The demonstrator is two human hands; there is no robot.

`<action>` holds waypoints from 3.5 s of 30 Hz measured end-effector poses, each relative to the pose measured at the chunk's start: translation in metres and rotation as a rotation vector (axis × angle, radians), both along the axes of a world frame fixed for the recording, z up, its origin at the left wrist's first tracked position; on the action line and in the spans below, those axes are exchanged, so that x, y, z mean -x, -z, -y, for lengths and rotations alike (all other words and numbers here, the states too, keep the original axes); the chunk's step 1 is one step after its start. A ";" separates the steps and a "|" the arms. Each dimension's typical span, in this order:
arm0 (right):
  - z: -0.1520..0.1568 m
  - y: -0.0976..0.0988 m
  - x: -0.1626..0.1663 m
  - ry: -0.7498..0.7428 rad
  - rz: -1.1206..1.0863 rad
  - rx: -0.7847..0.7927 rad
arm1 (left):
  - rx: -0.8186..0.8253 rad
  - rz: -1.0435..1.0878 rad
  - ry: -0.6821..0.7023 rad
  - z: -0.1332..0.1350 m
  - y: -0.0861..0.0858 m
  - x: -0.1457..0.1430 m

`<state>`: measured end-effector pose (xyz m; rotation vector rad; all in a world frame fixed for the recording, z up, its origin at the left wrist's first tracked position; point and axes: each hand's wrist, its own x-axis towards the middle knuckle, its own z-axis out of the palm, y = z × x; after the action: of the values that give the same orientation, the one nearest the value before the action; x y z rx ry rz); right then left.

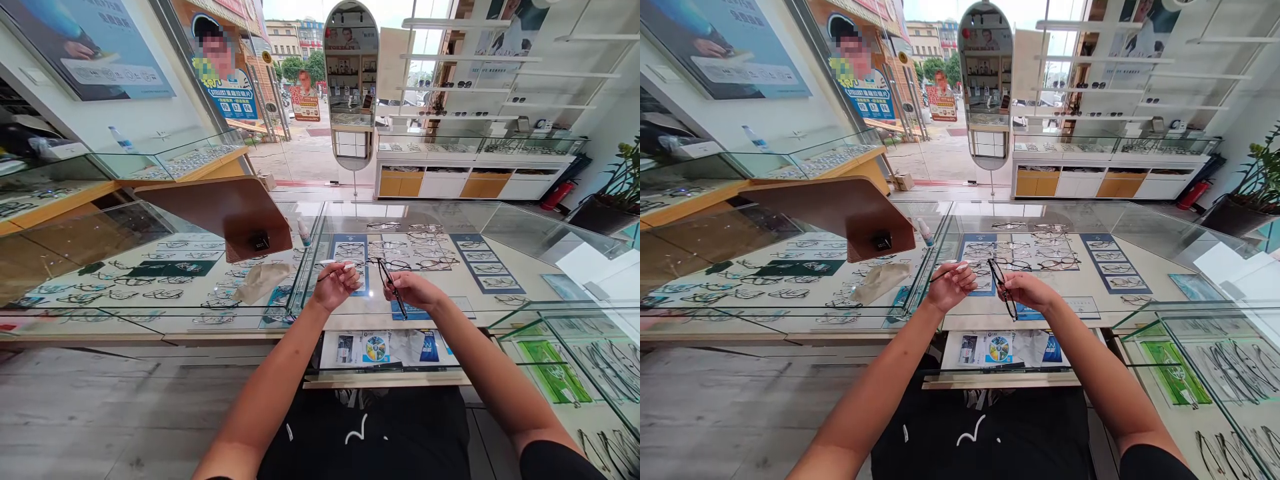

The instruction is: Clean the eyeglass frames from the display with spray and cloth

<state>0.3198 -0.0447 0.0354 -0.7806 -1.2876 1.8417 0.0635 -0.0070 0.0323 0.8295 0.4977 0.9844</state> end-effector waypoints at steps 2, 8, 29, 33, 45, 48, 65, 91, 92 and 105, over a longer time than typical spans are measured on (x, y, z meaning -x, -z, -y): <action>0.000 0.000 0.000 0.021 -0.015 -0.004 | 0.031 0.015 -0.015 -0.002 0.002 -0.002; 0.002 -0.001 0.000 0.127 -0.084 -0.014 | 0.039 -0.070 0.058 0.004 0.008 -0.015; -0.006 0.003 -0.005 0.423 -0.293 -0.076 | -0.019 -0.143 -0.174 0.003 0.014 -0.020; -0.005 0.000 -0.006 0.470 -0.298 -0.099 | -0.050 -0.167 -0.196 0.004 0.014 -0.021; 0.000 -0.016 -0.022 0.491 -0.337 -0.137 | -0.245 -0.359 -0.502 -0.002 0.009 -0.016; 0.000 -0.016 -0.023 0.505 -0.350 -0.141 | -0.311 -0.402 -0.637 -0.016 0.005 -0.007; -0.001 -0.016 -0.022 0.524 -0.248 -0.209 | -0.297 -0.866 -1.132 -0.132 -0.001 0.062; -0.002 -0.002 -0.005 0.473 -0.161 -0.214 | -0.194 -0.148 -0.116 -0.001 -0.072 0.004; -0.001 -0.002 -0.004 0.472 -0.157 -0.216 | -0.192 -0.111 -0.063 0.004 -0.074 0.003; 0.012 -0.011 0.000 0.424 -0.154 -0.247 | -0.088 -0.103 0.162 0.025 -0.073 -0.003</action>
<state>0.3200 -0.0562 0.0460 -0.6992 -1.1220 1.3495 0.0670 -0.0322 0.1055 0.9874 0.4699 0.8221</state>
